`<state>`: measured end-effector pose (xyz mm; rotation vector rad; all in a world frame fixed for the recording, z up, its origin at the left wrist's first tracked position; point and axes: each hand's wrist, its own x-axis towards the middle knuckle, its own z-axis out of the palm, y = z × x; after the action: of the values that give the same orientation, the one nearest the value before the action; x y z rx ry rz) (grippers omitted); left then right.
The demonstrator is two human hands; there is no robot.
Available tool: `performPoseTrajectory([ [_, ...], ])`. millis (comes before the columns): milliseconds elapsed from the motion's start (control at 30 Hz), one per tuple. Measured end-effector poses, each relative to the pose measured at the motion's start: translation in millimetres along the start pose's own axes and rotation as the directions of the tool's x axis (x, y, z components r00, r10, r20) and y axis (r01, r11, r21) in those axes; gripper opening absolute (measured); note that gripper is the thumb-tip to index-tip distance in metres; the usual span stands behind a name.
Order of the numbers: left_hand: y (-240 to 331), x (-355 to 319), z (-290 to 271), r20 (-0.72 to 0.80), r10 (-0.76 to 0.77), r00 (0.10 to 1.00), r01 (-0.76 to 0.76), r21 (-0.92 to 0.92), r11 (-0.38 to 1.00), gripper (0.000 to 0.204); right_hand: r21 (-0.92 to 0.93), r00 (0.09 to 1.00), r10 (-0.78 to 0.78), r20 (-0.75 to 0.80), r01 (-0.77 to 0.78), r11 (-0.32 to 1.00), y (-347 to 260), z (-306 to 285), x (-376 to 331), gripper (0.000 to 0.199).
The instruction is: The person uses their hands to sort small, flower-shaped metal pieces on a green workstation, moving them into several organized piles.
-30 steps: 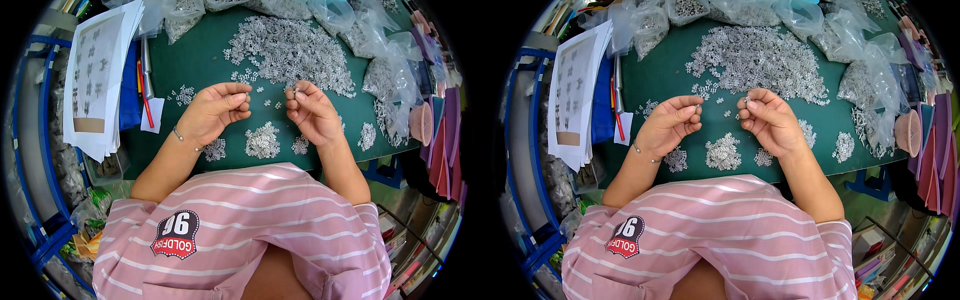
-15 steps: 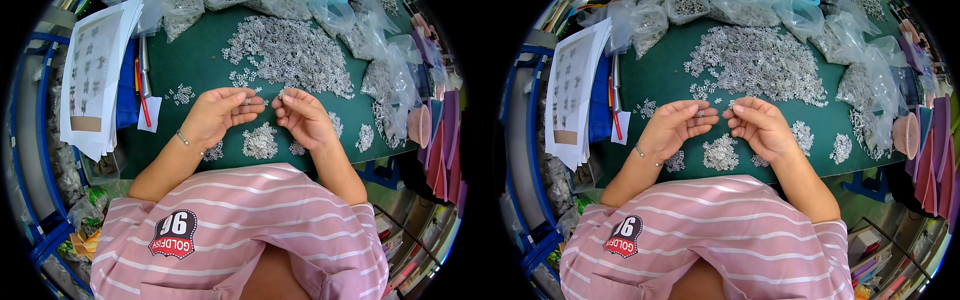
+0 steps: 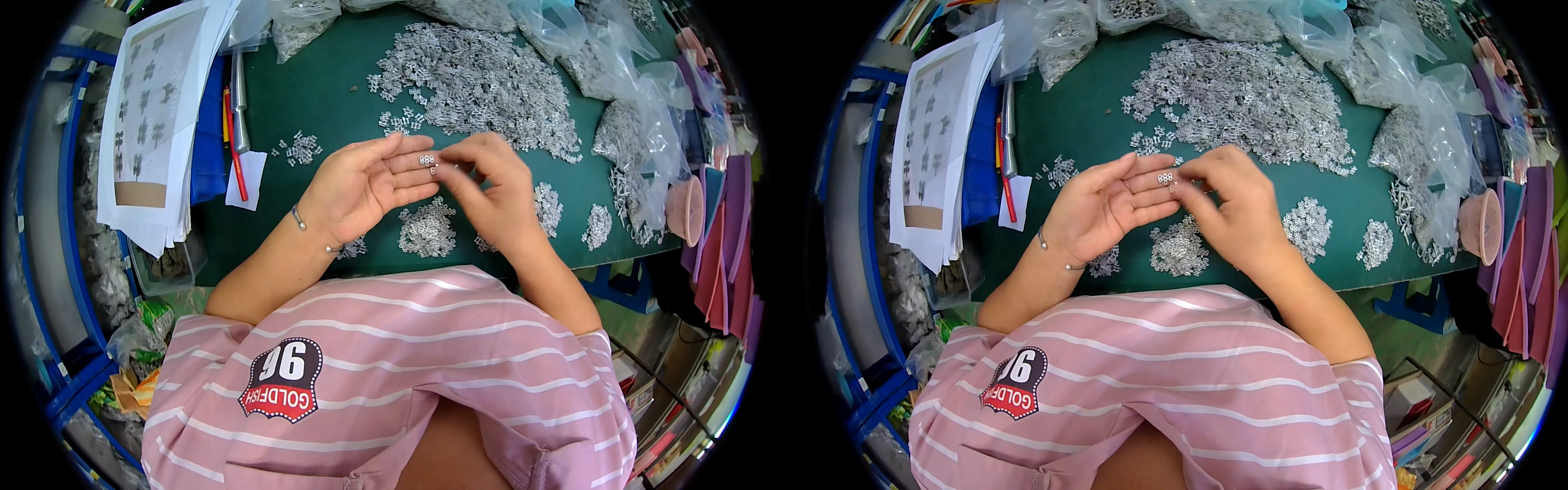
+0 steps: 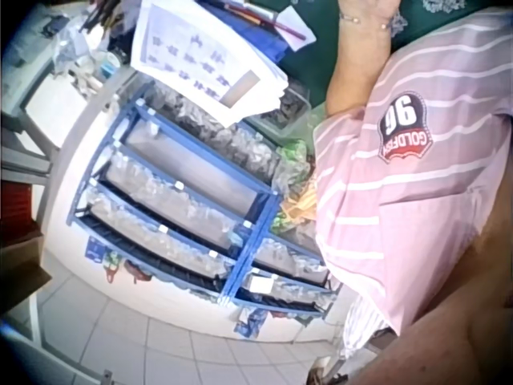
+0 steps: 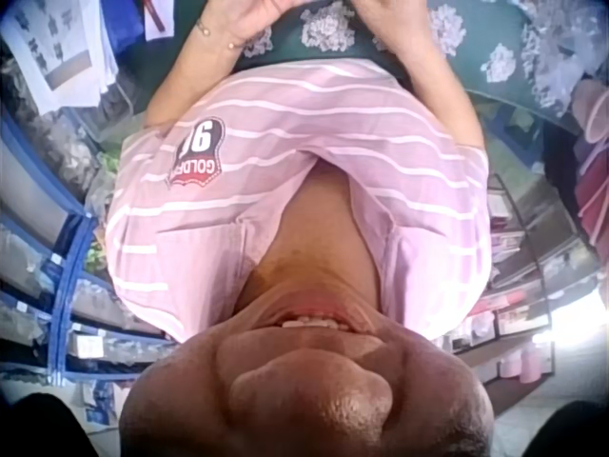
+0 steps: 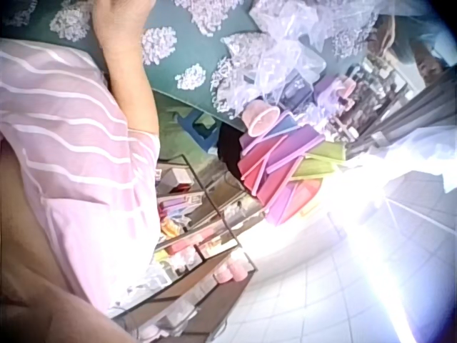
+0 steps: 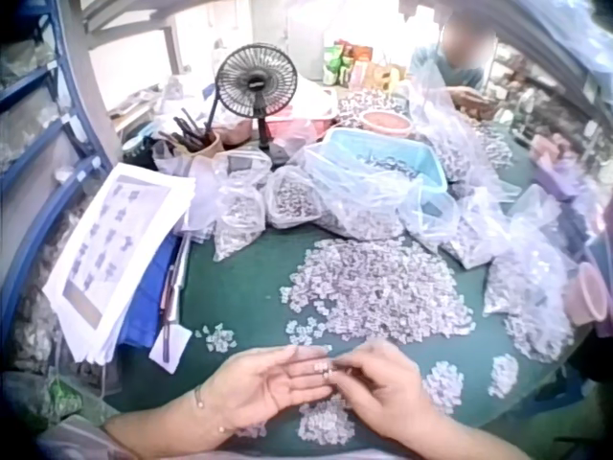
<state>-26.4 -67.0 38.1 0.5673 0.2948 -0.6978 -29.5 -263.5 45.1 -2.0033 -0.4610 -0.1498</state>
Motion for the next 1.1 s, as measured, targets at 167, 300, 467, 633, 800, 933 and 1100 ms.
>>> performPoseTrajectory([
  [167, -2, -1, 0, -0.014, 0.019, 1.0, -0.018, 0.068, 0.998, 0.044, -0.042, 0.994, -0.107, 0.026, 0.108, 0.993, 6, 0, -2, 0.015],
  [300, -4, 1, 3, 0.005, 0.027, 1.0, -0.027, 0.083, 0.996, 0.043, 0.011, 0.998, -0.059, -0.008, 0.059, 0.998, 4, 1, -4, 0.015],
  [467, -6, -2, -2, 0.018, 0.006, 1.0, -0.009, 0.132, 0.991, 0.044, -0.097, 0.959, -0.278, 0.051, 0.282, 0.954, 8, 7, -1, 0.013],
  [633, -2, -7, -3, 0.031, 0.022, 0.999, -0.031, 0.31, 0.95, 0.039, -0.15, 0.992, 0.091, -0.09, -0.104, 0.983, 12, -52, -28, 0.014],
  [800, 8, -6, -20, -0.061, 0.177, 0.982, -0.153, 0.287, 0.946, 0.027, -0.269, 0.934, 0.352, -0.066, -0.357, 0.895, 27, -113, -58, 0.007],
  [933, 10, -7, -14, -0.084, 0.273, 0.959, -0.234, 0.317, 0.919, 0.023, -0.419, 0.962, 0.266, -0.063, -0.267, 0.868, 25, -108, -64, 0.007],
  [1100, 15, -11, -22, -0.103, 0.45, 0.887, -0.374, 0.409, 0.832, 0.021, -0.325, 0.998, 0.056, 0.015, -0.048, 0.944, 21, -64, -31, 0.01],
])
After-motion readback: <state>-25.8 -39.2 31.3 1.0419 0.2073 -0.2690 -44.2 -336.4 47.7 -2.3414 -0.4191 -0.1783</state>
